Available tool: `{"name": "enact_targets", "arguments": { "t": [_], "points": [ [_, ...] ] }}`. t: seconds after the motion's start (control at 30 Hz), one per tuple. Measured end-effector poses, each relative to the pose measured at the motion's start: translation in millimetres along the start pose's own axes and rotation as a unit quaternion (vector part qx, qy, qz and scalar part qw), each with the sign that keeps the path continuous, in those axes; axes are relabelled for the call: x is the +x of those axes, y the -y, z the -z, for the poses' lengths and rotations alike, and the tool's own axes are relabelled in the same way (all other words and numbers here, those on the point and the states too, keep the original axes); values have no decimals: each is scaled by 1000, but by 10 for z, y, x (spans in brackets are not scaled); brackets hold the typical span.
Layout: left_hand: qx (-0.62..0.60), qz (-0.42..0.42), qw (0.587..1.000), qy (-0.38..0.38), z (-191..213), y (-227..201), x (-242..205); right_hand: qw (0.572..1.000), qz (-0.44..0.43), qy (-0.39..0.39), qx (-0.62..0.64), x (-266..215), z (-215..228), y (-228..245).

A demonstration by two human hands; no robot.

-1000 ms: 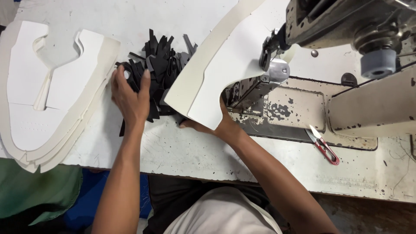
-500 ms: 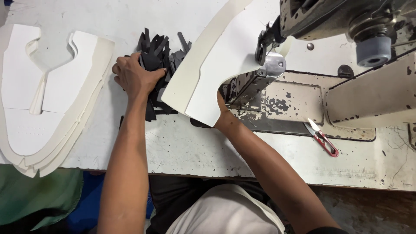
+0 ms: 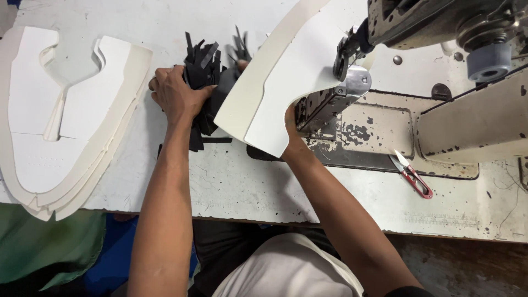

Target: The person sews white shoe parts using a sewing machine, guiding the material under the needle. They also handle black scrap pieces, moving them aside, and later replace a spool of thread on the machine.

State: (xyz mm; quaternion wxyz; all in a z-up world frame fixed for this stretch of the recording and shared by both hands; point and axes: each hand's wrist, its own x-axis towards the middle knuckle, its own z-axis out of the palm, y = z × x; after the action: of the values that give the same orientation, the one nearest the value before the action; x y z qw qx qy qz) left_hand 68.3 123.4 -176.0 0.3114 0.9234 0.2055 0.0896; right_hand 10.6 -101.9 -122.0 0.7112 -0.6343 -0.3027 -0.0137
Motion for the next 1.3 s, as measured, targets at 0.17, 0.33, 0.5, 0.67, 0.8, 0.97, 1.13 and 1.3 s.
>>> {"name": "enact_targets", "arguments": {
  "t": [0.17, 0.33, 0.5, 0.67, 0.8, 0.97, 1.13, 1.3],
  "points": [
    [-13, -60, 998, 2, -147, 355, 176, 735, 141, 62, -660, -53, -217, -636],
    [-94, -31, 991, 88, 120, 406, 264, 847, 65, 100, -517, 88, -247, -225],
    [-254, 28, 945, 206, 501, 186, 215, 919, 120, 83, -366, 264, -363, 10],
    [-191, 50, 954, 227, 587, -76, 191, 748, -39, 160, -643, 216, -697, -336],
    [-70, 22, 979, 190, 215, 98, 304, 831, 99, 140, -529, 3, -222, -436],
    [29, -18, 984, 174, 130, 41, 311, 993, -74, -1, -87, -392, -4, -61],
    [88, -19, 979, 182, 213, -221, 231, 965, -177, -41, 190, -489, 320, -697],
    [96, -43, 980, 166, 186, -271, 225, 970, -165, -33, 174, -533, 285, -720]
  ]
}}
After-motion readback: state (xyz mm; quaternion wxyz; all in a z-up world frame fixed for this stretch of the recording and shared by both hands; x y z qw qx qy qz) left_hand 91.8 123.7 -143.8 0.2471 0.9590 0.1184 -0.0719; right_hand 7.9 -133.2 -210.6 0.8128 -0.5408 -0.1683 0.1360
